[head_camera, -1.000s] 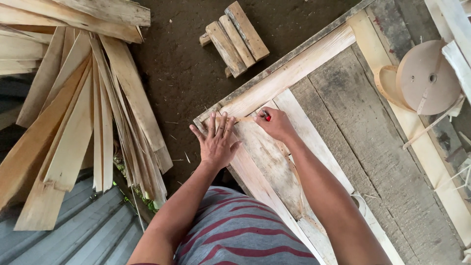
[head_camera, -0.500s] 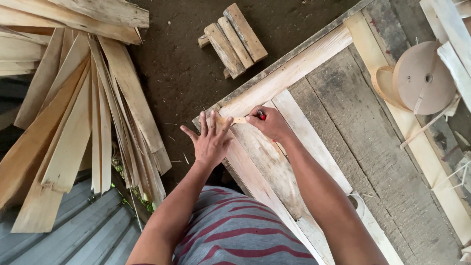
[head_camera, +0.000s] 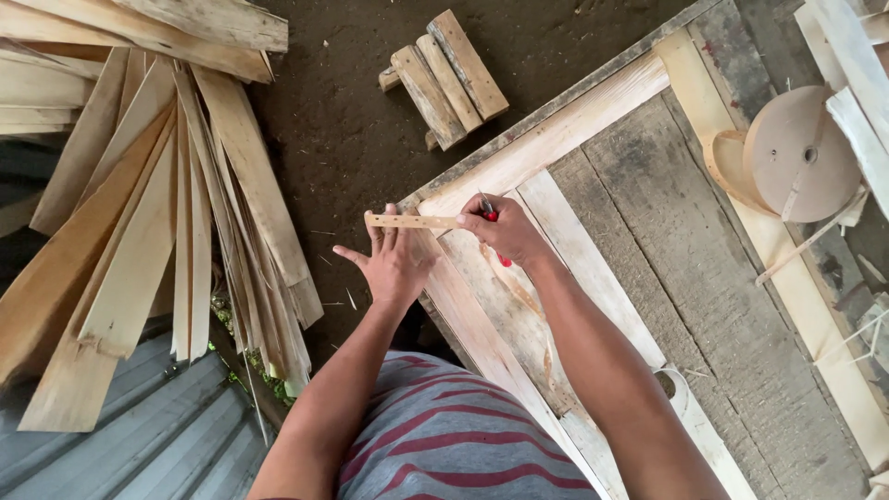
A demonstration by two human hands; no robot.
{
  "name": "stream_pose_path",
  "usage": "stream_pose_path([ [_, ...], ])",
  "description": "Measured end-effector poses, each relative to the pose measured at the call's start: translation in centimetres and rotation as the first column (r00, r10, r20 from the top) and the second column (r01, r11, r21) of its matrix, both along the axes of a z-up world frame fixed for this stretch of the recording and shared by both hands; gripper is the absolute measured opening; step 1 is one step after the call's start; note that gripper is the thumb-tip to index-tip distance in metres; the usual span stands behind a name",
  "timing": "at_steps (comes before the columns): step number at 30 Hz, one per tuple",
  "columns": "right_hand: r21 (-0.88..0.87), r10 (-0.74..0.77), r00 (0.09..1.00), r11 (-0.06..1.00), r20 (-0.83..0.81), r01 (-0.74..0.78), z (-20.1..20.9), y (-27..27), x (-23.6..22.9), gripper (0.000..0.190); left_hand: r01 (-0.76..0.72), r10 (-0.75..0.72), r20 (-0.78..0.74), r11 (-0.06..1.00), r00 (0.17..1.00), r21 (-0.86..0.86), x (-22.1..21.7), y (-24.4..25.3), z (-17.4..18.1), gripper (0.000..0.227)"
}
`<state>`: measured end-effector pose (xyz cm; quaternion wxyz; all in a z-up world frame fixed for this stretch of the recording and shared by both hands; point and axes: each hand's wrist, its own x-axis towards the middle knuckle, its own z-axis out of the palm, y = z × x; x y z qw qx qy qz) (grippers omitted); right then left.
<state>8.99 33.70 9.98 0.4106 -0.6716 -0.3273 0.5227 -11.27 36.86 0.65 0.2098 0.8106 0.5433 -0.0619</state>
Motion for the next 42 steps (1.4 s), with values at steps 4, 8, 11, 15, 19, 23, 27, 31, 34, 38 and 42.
stream_pose_path([
  [4, -0.083, 0.051, 0.99, 0.996, 0.128, -0.041, -2.3, 0.0, 0.9, 0.004, -0.089, 0.088, 0.069, 0.996, 0.994, 0.019, -1.4, -0.7, -2.1, 0.099],
  [8, -0.309, 0.185, 0.893, 0.949, 0.409, -0.055, -6.6, -0.1, 2.4, 0.017, -0.15, 0.147, 0.075, 0.988, 0.986, 0.039, -1.9, -0.9, -1.9, 0.105],
  [11, -0.362, 0.206, 0.87, 0.931, 0.448, -0.034, -8.0, -0.4, 2.8, 0.02, -0.101, 0.095, 0.075, 0.992, 0.993, 0.076, -2.0, -1.1, -2.1, 0.103],
  [15, -0.372, 0.226, 0.852, 0.927, 0.471, -0.04, -7.5, -0.6, 3.2, 0.021, 0.068, -0.072, 0.041, 0.993, 0.997, 0.098, -1.1, -1.5, -2.1, 0.097],
  [19, -0.386, 0.226, 0.849, 0.922, 0.477, -0.029, -7.7, -0.6, 3.5, 0.02, 0.159, -0.159, -0.003, 0.987, 0.987, 0.011, 0.1, -1.7, -0.4, 0.098],
  [23, -0.387, 0.258, 0.833, 0.92, 0.49, -0.057, -6.6, -0.3, 3.3, 0.024, 0.189, -0.195, -0.059, 0.977, 0.979, -0.102, 1.0, -1.6, 1.4, 0.096],
  [27, -0.381, 0.273, 0.818, 0.922, 0.506, -0.072, -6.9, -0.2, 3.5, 0.026, 0.209, -0.235, -0.122, 0.959, 0.964, -0.194, 1.7, -1.5, 2.3, 0.096],
  [31, -0.386, 0.284, 0.817, 0.919, 0.502, -0.082, -6.6, -0.1, 3.3, 0.024, 0.192, -0.219, -0.118, 0.959, 0.969, -0.207, 1.9, -1.3, 3.0, 0.097],
  [34, -0.37, 0.284, 0.806, 0.925, 0.519, -0.088, -6.7, -0.1, 3.1, 0.027, 0.201, -0.239, -0.141, 0.949, 0.961, -0.243, 2.0, -1.1, 3.6, 0.097],
  [38, -0.381, 0.279, 0.8, 0.922, 0.531, -0.069, -7.2, -0.3, 3.1, 0.027, 0.202, -0.249, -0.165, 0.946, 0.954, -0.254, 2.3, -0.9, 3.7, 0.099],
  [42, -0.405, 0.282, 0.773, 0.914, 0.568, -0.036, -8.2, -0.4, 3.8, 0.027, 0.206, -0.255, -0.191, 0.948, 0.948, -0.241, 2.7, -0.9, 4.9, 0.107],
])
